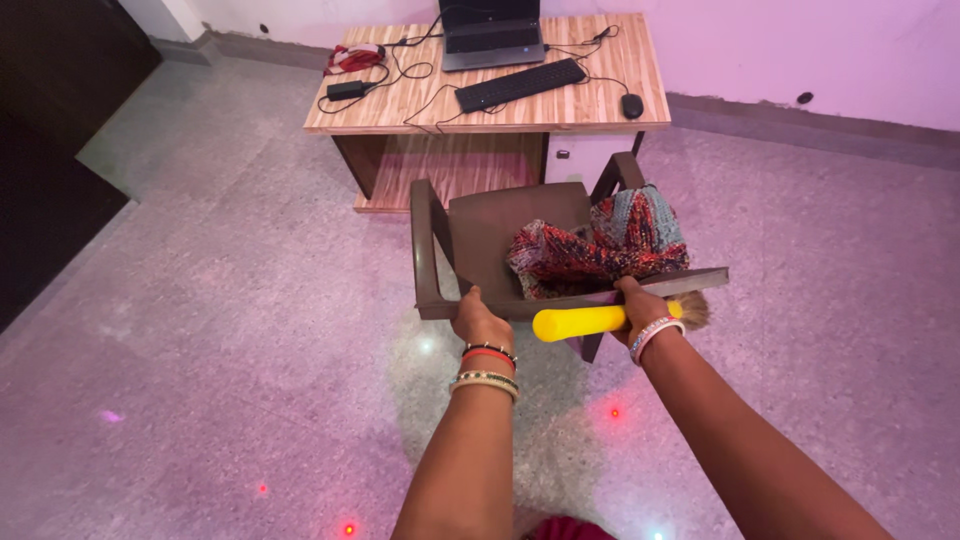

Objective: The person sweeps the floor with a broom, cleans the dust from a window sill, and then lifts and moves a chair to sweep the area underneath it.

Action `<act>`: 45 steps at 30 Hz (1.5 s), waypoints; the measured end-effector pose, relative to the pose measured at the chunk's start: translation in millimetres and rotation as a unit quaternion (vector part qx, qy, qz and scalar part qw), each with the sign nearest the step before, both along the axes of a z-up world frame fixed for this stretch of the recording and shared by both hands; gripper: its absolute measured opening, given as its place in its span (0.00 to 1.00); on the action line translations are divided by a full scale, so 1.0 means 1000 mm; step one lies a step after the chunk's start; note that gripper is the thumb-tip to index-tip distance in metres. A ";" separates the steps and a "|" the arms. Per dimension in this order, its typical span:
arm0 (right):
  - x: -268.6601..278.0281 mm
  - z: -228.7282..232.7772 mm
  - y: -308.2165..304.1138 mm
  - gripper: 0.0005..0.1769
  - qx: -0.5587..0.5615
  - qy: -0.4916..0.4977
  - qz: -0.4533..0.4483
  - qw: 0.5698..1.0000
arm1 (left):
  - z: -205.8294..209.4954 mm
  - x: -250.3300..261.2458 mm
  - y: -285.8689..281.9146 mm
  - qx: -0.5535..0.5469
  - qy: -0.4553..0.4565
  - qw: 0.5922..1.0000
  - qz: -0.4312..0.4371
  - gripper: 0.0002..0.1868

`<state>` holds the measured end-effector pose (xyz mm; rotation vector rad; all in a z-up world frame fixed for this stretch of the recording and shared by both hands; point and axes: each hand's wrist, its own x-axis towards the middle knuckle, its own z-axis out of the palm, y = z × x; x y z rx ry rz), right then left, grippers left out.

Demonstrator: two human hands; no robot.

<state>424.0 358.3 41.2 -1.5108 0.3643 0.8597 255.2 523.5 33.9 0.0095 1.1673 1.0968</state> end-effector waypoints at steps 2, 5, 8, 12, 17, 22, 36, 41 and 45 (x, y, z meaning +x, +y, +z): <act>0.001 -0.003 0.002 0.15 0.001 -0.003 0.002 1.000 | -0.005 0.001 0.002 0.017 -0.013 1.000 0.008 0.24; 0.002 -0.007 0.008 0.14 0.022 0.001 -0.001 1.000 | -0.011 0.004 0.011 0.021 -0.014 1.000 0.015 0.24; 0.005 -0.008 0.012 0.14 0.018 0.002 0.000 1.000 | -0.017 0.005 0.019 0.021 -0.014 1.000 0.012 0.25; 0.005 -0.011 0.024 0.14 0.037 0.014 -0.008 0.999 | -0.018 0.008 0.033 0.010 0.014 1.000 0.006 0.25; 0.009 -0.008 0.043 0.15 0.061 0.006 -0.016 0.998 | -0.001 0.009 0.046 0.006 -0.011 1.000 0.008 0.24; 0.011 -0.007 0.057 0.17 0.011 0.007 -0.009 1.000 | -0.016 0.014 0.065 0.021 -0.024 0.999 0.007 0.24; 0.014 0.002 0.102 0.20 -0.011 -0.002 -0.020 1.000 | -0.027 0.024 0.109 0.083 -0.035 0.996 0.018 0.23; 0.011 -0.001 0.105 0.21 -0.025 -0.016 -0.024 0.999 | -0.015 0.025 0.114 0.052 0.028 0.998 0.000 0.25; 0.018 -0.009 0.109 0.21 0.001 -0.009 -0.005 1.000 | -0.017 0.029 0.120 0.019 0.045 0.999 0.007 0.26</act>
